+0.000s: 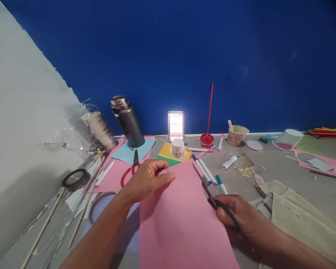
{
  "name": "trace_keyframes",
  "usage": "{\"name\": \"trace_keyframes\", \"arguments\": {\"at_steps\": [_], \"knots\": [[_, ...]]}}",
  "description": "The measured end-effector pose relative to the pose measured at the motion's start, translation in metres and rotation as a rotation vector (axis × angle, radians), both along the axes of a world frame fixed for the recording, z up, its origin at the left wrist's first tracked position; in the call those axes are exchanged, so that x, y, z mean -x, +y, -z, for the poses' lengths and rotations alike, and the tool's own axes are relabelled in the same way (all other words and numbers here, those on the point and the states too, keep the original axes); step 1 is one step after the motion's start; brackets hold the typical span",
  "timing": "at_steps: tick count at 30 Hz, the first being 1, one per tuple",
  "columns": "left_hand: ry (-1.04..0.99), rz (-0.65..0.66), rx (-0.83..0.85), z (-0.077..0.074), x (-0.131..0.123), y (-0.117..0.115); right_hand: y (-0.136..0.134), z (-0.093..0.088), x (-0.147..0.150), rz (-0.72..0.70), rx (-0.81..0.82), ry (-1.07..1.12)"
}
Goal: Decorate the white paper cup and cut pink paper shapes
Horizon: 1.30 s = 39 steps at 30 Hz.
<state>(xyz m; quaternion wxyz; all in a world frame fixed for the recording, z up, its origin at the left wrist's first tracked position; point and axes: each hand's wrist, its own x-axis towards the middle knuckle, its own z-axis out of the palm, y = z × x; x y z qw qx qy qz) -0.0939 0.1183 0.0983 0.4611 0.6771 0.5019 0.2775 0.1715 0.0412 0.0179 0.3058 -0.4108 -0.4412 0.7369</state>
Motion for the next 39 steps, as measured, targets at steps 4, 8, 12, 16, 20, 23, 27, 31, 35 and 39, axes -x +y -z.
{"name": "trace_keyframes", "arguments": {"at_steps": [4,8,12,16,20,23,27,31,35,39], "knots": [[-0.001,0.001,-0.003,-0.0008,0.002,-0.0004,-0.0004,0.0006,0.0,0.007,0.084,0.087],[0.007,0.004,0.0,-0.0014,0.0028,-0.0006,-0.0009,0.0005,0.0005,0.015,0.073,0.068],[0.005,0.012,-0.009,-0.002,0.0035,-0.0001,-0.001,0.0009,0.0005,0.005,0.096,0.102],[-0.004,0.023,-0.001,-0.003,0.0044,0.0001,-0.0006,0.001,-0.0007,-0.012,0.084,0.047],[0.013,0.019,0.0,-0.0041,0.0048,-0.0003,0.0006,0.0001,-0.0021,-0.052,0.043,-0.018],[0.022,0.019,0.006,-0.0043,0.0051,-0.0002,0.0016,0.0006,-0.0039,-0.065,0.022,-0.053],[0.018,0.021,-0.001,-0.0032,0.0065,0.0003,0.0019,0.0015,-0.0058,-0.068,0.005,-0.078],[0.023,0.018,0.009,-0.0034,0.0073,0.0003,0.0014,0.0005,-0.0052,-0.067,0.004,-0.091],[0.037,0.015,0.015,-0.0058,0.0067,-0.0004,0.0018,-0.0008,-0.0044,-0.058,0.012,-0.114],[0.045,0.021,0.007,-0.0068,0.0074,-0.0014,0.002,-0.0016,-0.0055,-0.07,0.015,-0.14]]}}
